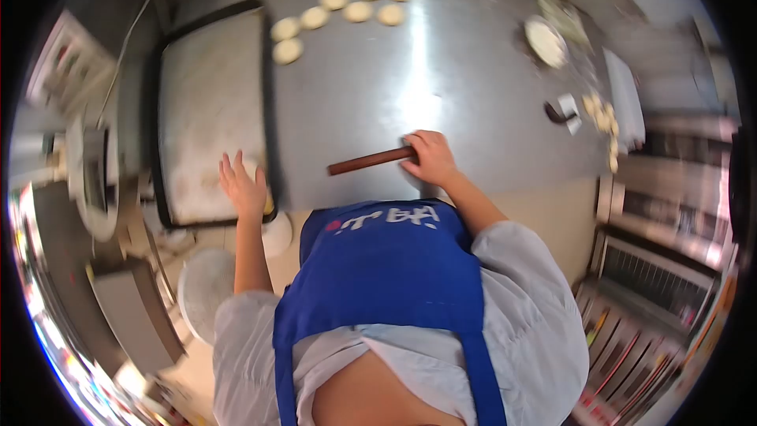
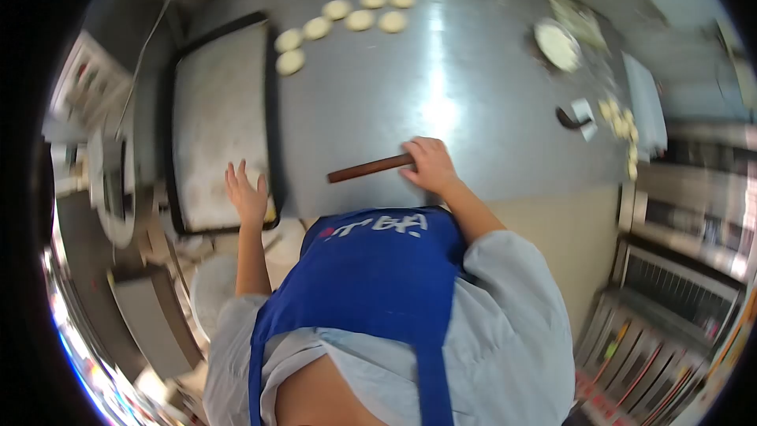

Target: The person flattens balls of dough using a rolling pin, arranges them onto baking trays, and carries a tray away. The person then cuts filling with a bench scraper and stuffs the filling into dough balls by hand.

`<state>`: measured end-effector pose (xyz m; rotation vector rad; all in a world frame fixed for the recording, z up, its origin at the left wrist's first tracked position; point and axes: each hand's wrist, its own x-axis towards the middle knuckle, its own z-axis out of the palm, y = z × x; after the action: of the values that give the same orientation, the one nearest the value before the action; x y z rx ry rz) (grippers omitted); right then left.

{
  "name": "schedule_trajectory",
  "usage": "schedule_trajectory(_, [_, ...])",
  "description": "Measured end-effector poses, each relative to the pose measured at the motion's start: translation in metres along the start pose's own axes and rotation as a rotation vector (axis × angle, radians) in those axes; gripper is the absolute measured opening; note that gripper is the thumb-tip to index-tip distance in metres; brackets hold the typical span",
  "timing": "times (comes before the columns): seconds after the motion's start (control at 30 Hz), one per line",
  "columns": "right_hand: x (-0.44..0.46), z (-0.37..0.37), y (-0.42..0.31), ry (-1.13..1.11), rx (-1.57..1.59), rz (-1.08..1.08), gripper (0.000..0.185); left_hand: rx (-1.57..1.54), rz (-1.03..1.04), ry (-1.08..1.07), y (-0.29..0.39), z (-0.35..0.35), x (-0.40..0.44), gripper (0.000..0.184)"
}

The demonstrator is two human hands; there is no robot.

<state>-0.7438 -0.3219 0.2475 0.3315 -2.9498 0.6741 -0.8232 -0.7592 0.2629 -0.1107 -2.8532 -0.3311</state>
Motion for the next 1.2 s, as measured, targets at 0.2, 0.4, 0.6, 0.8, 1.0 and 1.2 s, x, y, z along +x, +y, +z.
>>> schedule_trajectory(0.2, [-0.034,-0.033,0.099,0.470,0.123,0.593,0.055,-0.202,0.529,-0.386,0.142,0.016,-0.017,0.070])
schedule_trajectory(0.4, [-0.114,-0.103,0.278,0.977,0.202,1.155,0.032,-0.181,0.415,-0.622,0.187,0.045,-0.031,0.064])
schedule_trajectory(0.6, [-0.181,-0.148,0.434,1.069,0.594,1.341,0.025,-0.137,0.391,-0.603,0.188,0.037,-0.033,0.061])
schedule_trajectory(0.8, [-0.185,-0.154,0.492,1.140,0.723,1.379,0.024,-0.087,0.259,-0.580,0.202,0.036,-0.045,0.067])
schedule_trajectory(1.0, [-0.186,-0.161,0.501,1.131,0.991,1.353,0.025,-0.086,0.263,-0.572,0.204,0.035,-0.044,0.067])
schedule_trajectory(1.2, [-0.191,-0.170,0.500,1.046,1.051,1.370,0.028,-0.064,0.255,-0.546,0.201,0.041,-0.046,0.066])
